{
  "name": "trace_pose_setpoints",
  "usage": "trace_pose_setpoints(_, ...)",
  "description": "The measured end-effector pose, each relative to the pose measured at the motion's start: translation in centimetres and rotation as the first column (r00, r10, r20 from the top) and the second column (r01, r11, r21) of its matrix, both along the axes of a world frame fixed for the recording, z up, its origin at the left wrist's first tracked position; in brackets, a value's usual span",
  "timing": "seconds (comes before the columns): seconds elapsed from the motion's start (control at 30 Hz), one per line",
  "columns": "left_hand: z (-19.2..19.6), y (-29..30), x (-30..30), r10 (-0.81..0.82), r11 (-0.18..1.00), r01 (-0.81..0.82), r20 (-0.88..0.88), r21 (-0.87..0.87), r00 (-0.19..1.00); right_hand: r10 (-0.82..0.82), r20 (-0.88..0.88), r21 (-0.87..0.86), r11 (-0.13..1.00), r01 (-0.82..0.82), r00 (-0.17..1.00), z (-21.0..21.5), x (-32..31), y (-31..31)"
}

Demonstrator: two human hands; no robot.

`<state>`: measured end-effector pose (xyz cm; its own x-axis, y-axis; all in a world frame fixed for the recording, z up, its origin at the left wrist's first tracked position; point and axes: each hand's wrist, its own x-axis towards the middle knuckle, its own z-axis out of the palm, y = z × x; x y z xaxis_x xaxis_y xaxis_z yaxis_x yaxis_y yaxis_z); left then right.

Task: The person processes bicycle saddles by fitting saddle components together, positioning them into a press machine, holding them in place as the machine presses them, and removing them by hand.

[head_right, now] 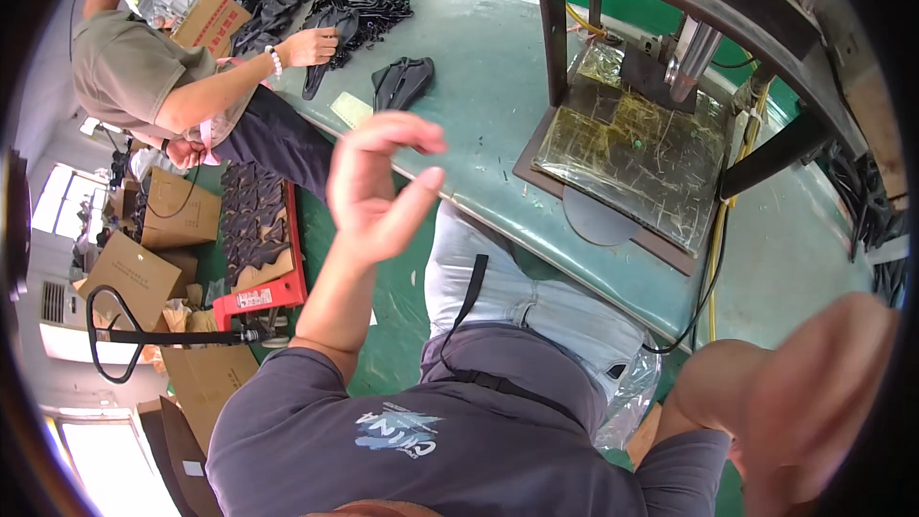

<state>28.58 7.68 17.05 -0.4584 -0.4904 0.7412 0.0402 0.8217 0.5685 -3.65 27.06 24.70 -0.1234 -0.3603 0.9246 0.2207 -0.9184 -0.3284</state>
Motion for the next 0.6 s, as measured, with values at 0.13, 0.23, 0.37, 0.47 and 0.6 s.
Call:
trace_pose_setpoints(0.13, 10.8, 1.6, 2.0, -0.002, 0.901, 0.003, 0.004, -0.434, 1.000, -0.085, -0.004, 0.005, 0.996, 0.085, 0.996, -0.3, 1.8, 2.3)
trace_pose_setpoints(0.23, 11.2, 2.6, 5.0, -0.004, 0.915, -0.001, -0.011, -0.403, 1.000, -0.116, -0.010, 0.034, 0.993, 0.116, 0.993, -0.9, 3.1, 3.4)
trace_pose_setpoints(0.37, 10.9, -0.5, 5.3, -0.032, 0.907, -0.009, -0.089, -0.421, 0.996, -0.165, -0.058, 0.001, 0.986, 0.166, 0.985, -0.4, 3.4, 1.5)
trace_pose_setpoints(0.47, 11.8, -1.0, 5.8, -0.067, 0.904, -0.007, -0.158, -0.427, 0.985, -0.216, -0.104, -0.021, 0.976, 0.215, 0.971, 0.6, 2.3, 2.0)
trace_pose_setpoints(0.6, 14.0, -0.8, 9.2, -0.175, 0.798, 0.000, -0.232, -0.603, 0.957, -0.324, -0.116, -0.245, 0.925, 0.289, 0.939, 1.8, 0.8, -1.4)
